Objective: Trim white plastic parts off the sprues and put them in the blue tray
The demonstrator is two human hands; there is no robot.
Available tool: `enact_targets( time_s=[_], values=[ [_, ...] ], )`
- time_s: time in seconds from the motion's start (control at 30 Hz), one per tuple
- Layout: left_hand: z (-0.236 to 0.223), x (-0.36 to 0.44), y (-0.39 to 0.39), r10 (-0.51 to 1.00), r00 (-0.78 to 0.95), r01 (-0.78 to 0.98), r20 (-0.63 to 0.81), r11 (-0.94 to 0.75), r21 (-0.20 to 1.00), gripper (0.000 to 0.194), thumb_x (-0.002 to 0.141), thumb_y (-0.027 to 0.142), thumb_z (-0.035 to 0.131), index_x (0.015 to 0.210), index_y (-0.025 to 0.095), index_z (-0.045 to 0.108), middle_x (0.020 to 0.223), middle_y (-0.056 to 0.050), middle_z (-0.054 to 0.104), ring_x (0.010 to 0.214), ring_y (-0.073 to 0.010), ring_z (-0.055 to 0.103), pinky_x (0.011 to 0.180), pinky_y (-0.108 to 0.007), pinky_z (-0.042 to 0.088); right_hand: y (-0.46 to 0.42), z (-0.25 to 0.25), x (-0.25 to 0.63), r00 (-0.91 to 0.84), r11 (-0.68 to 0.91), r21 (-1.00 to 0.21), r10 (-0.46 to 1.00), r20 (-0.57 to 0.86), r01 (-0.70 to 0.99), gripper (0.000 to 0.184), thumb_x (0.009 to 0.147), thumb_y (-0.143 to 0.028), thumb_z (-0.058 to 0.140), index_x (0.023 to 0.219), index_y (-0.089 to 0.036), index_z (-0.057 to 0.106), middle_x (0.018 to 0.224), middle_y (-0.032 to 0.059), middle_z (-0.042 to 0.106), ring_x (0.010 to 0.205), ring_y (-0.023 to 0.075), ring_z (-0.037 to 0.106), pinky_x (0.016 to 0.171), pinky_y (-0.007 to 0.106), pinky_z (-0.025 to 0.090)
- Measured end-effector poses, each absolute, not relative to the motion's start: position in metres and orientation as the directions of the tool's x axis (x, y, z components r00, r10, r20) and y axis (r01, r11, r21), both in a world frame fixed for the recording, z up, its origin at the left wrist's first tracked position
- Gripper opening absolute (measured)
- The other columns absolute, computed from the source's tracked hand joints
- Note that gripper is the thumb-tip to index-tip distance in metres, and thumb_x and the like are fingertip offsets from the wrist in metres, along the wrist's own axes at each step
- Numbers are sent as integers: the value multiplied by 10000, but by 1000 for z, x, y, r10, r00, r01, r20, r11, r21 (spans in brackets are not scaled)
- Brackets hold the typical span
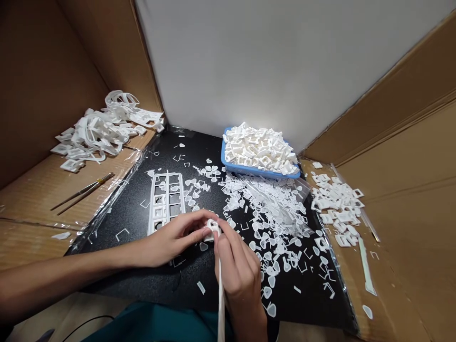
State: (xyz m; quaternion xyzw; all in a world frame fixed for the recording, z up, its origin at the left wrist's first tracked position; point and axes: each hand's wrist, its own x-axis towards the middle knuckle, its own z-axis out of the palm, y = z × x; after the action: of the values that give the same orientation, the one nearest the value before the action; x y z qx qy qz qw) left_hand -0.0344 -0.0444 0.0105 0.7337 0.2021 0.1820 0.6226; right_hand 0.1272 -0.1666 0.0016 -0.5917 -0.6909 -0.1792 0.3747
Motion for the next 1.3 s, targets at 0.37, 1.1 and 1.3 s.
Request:
enact_targets(
  time_s=[0.37,1.1,1.3],
  values=[
    [14,-38,-43,493,868,82,-66,-12,997,322,1134,425,502,1351,216,616,1092,-42,644,925,-188,582,831,-314,462,-165,20,166,402,-87,-498,717,570,863,98,1038,-320,701,1020,-242,756,1161,52,845,961,256,837,788,336,625],
    [11,-36,-41,523,851,8,-45,73,997,379,1149,516,432,1235,198,620,893,-7,596,817,-166,546,767,-281,450,-168,23,136,340,162,-830,858,386,533,89,995,-206,714,928,-262,730,1227,44,807,1163,247,766,1002,390,591],
    [8,-34,-38,486,870,8,-78,144,990,460,1132,584,427,1033,173,611,767,26,525,672,-127,449,622,-243,372,-160,5,127,398,166,-802,799,450,574,69,990,-208,732,942,-257,735,1164,32,826,1089,225,794,967,361,609]
  ],
)
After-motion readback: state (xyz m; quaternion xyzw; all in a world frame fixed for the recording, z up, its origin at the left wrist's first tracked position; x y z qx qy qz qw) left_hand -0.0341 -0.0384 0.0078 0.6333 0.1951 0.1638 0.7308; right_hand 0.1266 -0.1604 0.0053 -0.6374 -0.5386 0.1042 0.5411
